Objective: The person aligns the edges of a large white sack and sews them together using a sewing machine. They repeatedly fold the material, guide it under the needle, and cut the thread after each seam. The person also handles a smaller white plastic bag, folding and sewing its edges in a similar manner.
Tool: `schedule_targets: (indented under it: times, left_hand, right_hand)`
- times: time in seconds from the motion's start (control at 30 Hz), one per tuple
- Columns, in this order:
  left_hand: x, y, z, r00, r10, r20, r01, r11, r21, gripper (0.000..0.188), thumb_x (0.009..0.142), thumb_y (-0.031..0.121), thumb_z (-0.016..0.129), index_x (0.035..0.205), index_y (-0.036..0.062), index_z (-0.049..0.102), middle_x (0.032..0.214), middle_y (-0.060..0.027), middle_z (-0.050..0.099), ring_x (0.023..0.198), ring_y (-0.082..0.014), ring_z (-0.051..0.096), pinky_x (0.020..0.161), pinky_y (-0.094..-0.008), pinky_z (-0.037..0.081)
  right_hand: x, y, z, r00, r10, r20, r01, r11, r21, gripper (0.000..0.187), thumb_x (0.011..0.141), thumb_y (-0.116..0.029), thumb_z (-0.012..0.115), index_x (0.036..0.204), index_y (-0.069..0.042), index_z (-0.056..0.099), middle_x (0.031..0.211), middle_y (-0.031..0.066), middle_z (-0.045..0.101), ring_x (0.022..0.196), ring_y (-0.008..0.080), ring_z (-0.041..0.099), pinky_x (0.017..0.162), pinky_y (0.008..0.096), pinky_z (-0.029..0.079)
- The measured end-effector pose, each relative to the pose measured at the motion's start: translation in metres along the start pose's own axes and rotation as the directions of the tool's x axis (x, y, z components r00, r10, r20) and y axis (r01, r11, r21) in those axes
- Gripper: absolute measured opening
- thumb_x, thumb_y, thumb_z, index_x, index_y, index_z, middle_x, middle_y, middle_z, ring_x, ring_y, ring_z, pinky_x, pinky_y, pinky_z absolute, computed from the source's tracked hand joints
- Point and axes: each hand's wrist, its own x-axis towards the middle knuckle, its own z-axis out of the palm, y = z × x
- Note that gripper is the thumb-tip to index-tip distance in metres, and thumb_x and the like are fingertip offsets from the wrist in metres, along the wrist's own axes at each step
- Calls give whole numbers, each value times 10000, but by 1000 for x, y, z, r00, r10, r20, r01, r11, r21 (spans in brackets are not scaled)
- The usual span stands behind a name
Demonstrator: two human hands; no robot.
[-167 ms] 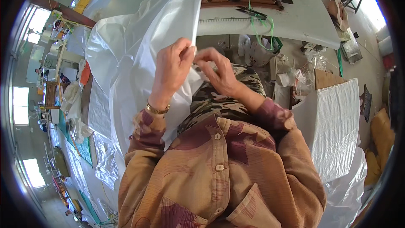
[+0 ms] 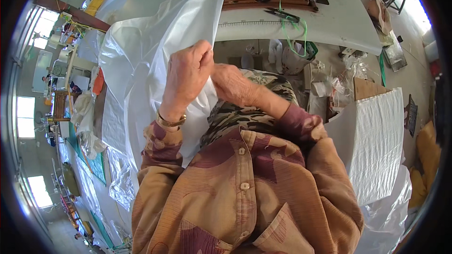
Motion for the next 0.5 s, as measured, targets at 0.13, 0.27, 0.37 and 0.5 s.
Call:
schedule_targets:
  times: [0.13,0.27,0.37,0.5]
  left_hand:
    - [1,-3,-4,995,34,92,-35,999,8,98,897,41,618,862,-21,551,635,-148,527,520,-239,465,537,-349,410]
    - [16,-2,2,968,60,245,-41,996,-82,127,898,73,610,843,-30,560,612,-148,513,507,-218,448,532,-349,399]
    - [45,-8,-7,907,82,414,-26,990,-140,157,912,117,594,852,-28,587,623,-132,531,512,-188,472,540,-342,415]
    - [120,-36,-3,963,253,93,-256,967,17,274,935,243,606,866,-22,617,691,-144,608,615,-283,594,609,-402,469]
  right_hand:
    - [18,15,-42,994,97,-53,-110,898,-426,200,841,-141,626,1012,-62,559,778,146,635,745,344,658,663,455,523]
    - [55,48,-82,983,55,-176,-128,892,-434,325,836,-57,657,1152,-42,582,924,160,677,893,374,656,765,460,520]
    - [60,65,-95,986,-95,-136,15,867,-497,373,776,21,637,1142,-39,600,998,165,671,978,357,641,850,442,515]
    - [56,66,-77,954,-96,-284,-34,907,-420,268,762,2,635,1025,-41,611,918,143,665,922,329,646,829,430,512]
